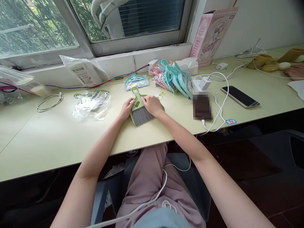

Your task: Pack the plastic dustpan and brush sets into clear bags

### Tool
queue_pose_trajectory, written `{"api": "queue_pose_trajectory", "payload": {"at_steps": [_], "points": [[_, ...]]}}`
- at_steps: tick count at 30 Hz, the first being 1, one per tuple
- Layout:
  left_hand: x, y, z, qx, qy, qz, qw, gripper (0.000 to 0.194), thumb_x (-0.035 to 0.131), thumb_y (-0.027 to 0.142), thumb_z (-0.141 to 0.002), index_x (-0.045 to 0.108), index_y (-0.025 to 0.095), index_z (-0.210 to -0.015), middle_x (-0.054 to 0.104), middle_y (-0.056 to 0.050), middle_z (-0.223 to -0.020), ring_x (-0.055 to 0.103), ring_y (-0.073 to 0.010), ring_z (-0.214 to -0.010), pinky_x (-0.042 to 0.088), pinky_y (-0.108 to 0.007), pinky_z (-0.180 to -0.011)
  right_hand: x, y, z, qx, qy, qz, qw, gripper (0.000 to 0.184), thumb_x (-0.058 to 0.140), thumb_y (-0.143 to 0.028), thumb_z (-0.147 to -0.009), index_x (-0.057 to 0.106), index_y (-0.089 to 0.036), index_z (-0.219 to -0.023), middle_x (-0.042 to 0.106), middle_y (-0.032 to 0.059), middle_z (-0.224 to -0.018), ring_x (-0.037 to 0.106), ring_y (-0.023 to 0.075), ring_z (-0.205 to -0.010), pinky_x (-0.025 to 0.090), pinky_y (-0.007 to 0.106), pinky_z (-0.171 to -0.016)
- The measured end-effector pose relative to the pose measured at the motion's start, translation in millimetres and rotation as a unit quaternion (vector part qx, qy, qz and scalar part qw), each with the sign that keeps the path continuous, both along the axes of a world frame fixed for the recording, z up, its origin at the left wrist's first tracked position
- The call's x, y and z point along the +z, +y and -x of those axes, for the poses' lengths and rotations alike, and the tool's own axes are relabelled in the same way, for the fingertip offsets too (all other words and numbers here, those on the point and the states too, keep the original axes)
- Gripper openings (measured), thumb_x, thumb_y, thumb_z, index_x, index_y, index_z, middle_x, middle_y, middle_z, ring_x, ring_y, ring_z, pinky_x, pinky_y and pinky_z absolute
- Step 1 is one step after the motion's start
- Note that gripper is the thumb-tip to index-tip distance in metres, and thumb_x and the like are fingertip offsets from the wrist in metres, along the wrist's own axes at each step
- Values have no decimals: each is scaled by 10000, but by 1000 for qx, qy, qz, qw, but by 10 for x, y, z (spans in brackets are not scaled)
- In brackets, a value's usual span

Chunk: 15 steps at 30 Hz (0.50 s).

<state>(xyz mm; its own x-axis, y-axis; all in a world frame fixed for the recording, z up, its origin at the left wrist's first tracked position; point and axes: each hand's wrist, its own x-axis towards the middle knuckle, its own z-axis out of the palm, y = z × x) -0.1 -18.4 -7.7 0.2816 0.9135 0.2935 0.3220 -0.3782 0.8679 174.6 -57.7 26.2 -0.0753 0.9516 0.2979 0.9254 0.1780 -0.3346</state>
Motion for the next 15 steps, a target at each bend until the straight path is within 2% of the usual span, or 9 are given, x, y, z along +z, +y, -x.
{"api": "queue_pose_trajectory", "payload": {"at_steps": [4,11,15], "points": [[41,-16,9,-33,-1,5,999,410,499,534,-866,646,161,-949,674,-53,-939,583,-198,-886,445,-301,-828,-2,79,-48,-26,75,29,996,433,400,-318,-996,784,-172,-860,761,117,-909,683,212,-880,407,261,-710],[116,6,47,-50,-1,38,998,445,523,550,-838,671,147,-956,692,-66,-980,590,-215,-926,454,-322,-872,-101,129,-36,-38,190,13,981,390,468,-309,-937,784,-172,-753,761,83,-805,677,175,-773,394,237,-638],[71,68,39,-59,6,37,998,452,501,537,-844,681,142,-972,696,-72,-1003,599,-231,-972,461,-334,-900,-127,107,-28,-36,249,-7,968,365,515,-288,-912,725,-162,-642,735,53,-730,656,160,-717,400,229,-627]]}}
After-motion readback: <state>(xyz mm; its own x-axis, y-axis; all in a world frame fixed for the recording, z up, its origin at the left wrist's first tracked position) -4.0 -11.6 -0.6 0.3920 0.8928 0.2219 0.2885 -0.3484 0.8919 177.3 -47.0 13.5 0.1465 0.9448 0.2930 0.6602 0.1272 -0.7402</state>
